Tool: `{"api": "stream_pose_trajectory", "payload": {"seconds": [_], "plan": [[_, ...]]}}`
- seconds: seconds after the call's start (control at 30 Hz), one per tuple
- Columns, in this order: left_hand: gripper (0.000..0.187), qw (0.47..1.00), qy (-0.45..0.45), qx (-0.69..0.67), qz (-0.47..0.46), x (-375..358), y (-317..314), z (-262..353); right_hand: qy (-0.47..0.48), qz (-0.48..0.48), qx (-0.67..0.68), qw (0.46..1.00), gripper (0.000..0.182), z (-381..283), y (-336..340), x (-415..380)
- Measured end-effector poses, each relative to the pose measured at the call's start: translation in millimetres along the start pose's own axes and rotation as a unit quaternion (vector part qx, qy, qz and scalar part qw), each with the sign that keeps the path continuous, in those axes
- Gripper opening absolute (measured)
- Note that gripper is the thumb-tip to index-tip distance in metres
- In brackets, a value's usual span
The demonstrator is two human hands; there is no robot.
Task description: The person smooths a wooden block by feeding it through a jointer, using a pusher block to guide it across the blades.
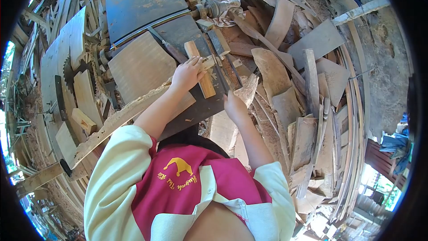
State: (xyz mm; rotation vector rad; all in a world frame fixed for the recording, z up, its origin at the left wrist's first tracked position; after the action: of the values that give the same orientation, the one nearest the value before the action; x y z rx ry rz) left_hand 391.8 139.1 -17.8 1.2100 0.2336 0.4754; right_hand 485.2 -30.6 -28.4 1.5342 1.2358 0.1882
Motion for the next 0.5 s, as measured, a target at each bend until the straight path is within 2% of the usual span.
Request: {"api": "stream_pose_trajectory", "payload": {"seconds": [0.1,0.27,0.5], "plan": [[0.047,1.0,0.007,-0.006,-0.006,0,0,0,-0.02,-0.035,-0.011,0.999,0.026,8,3,-37],[0.047,1.0,0.011,-0.011,0.005,-1,0,0,-0.015,-0.023,-0.006,1.0,0.026,12,16,-58],[0.047,1.0,0.011,-0.016,0.001,1,0,-1,-0.01,-0.018,0.008,1.0,0.031,-7,19,10]]}}
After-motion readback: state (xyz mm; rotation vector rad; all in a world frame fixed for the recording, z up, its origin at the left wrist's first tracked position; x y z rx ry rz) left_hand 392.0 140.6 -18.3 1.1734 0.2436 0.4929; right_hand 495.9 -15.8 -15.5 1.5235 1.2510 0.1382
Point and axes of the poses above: each hand's wrist, its own x-axis towards the middle knuckle, its own y-axis out of the back of the hand, z = x × y, the point moved 5 cm from there along x, towards the middle knuckle, and after that the axes turned 10 degrees about -z, right-handed, at the moved point
